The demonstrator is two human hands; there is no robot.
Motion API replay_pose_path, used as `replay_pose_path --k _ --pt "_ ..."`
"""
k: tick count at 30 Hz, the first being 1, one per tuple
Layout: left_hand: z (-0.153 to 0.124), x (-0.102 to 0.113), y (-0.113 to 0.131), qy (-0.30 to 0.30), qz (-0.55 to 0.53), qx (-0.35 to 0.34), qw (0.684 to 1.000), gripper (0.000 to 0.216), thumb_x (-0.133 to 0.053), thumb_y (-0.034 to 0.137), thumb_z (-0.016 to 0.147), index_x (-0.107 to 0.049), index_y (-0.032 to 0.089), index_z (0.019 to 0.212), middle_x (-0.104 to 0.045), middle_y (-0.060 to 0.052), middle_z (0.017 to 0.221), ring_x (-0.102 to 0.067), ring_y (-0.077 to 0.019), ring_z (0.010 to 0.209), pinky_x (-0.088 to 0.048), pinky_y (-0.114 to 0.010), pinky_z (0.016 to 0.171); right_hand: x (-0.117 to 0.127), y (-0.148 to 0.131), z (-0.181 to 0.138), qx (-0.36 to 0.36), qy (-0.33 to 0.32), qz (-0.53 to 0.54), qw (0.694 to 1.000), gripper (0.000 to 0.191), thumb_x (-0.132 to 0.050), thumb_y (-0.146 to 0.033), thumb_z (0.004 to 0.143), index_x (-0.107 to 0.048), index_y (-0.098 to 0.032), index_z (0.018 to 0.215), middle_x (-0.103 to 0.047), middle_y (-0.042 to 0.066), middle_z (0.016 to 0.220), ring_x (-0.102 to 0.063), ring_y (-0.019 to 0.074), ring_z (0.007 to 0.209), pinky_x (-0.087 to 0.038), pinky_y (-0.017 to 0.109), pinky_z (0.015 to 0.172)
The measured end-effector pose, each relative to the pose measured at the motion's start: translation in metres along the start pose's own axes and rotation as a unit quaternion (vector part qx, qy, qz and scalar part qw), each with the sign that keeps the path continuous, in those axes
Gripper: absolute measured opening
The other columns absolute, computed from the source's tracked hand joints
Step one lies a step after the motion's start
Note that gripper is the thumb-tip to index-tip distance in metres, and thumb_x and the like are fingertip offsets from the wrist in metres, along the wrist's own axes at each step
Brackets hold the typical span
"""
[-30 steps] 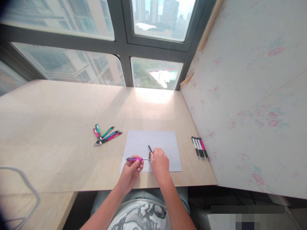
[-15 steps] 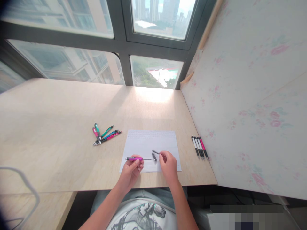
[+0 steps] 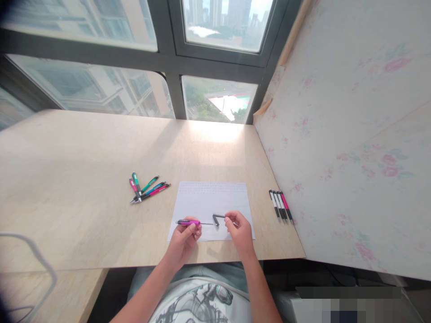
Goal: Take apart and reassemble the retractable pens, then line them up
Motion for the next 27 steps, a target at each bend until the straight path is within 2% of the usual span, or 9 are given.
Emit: replay_pose_path --k 4,8,13,20,27 --pt "0.001 0.001 0.0 0.001 -0.006 0.0 1.0 0.018 -0.077 0.019 0.074 -0.067 0.015 0.088 -0.066 -0.003 0.075 -0.058 -0.0082 0.065 -0.045 -0.018 0.064 0.018 -0.014 -0.008 0.008 -0.021 0.049 0.999 0.018 -0.063 -0.035 0.083 -0.064 -0.018 0.09 -0.058 -0.001 0.068 -0.052 0.0126 0.059 -0.043 0.023 0.053" --pt "0.001 0.001 0.0 0.002 -0.003 -0.002 1.0 0.017 -0.077 0.019 0.074 -0.067 0.015 0.088 -0.067 -0.003 0.075 -0.058 -0.0082 0.065 -0.046 -0.017 0.063 0.029 -0.031 -0.017 0.034 -0.023 0.036 0.999 0.016 -0.063 -0.034 0.084 -0.065 -0.019 0.09 -0.06 0.001 0.071 -0.054 0.0134 0.062 -0.045 0.023 0.055" --pt "0.001 0.0 -0.001 -0.003 0.005 0.0 1.0 0.015 -0.076 0.019 0.075 -0.067 0.015 0.087 -0.067 -0.003 0.075 -0.059 -0.0079 0.067 -0.045 -0.017 0.065 0.012 -0.044 -0.021 0.069 -0.046 -0.02 0.996 0.016 -0.063 -0.034 0.084 -0.067 -0.018 0.088 -0.066 0.005 0.081 -0.062 0.0181 0.075 -0.052 0.027 0.065" --pt "-0.001 -0.004 0.0 -0.02 0.025 -0.007 0.999 0.014 -0.074 0.018 0.077 -0.067 0.015 0.089 -0.067 -0.003 0.077 -0.059 -0.0091 0.07 -0.045 -0.018 0.068 -0.023 -0.039 -0.024 0.082 -0.094 -0.054 0.991 0.016 -0.06 -0.031 0.085 -0.068 -0.019 0.092 -0.068 0.007 0.087 -0.064 0.0203 0.082 -0.053 0.029 0.07" --pt "-0.004 -0.009 0.002 -0.036 0.062 -0.017 0.997 0.013 -0.073 0.02 0.078 -0.067 0.016 0.088 -0.066 -0.003 0.075 -0.059 -0.0109 0.071 -0.044 -0.021 0.068 -0.026 -0.036 -0.026 0.068 -0.077 -0.054 0.993 0.016 -0.061 -0.032 0.085 -0.068 -0.019 0.091 -0.069 0.006 0.085 -0.065 0.0193 0.076 -0.052 0.029 0.067"
Point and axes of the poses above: each hand's wrist, its own z-axis towards the middle knuckle, its own x-axis out of the back of the hand, y = z × x, the point moved 10 cm from there along z, towards the middle knuckle
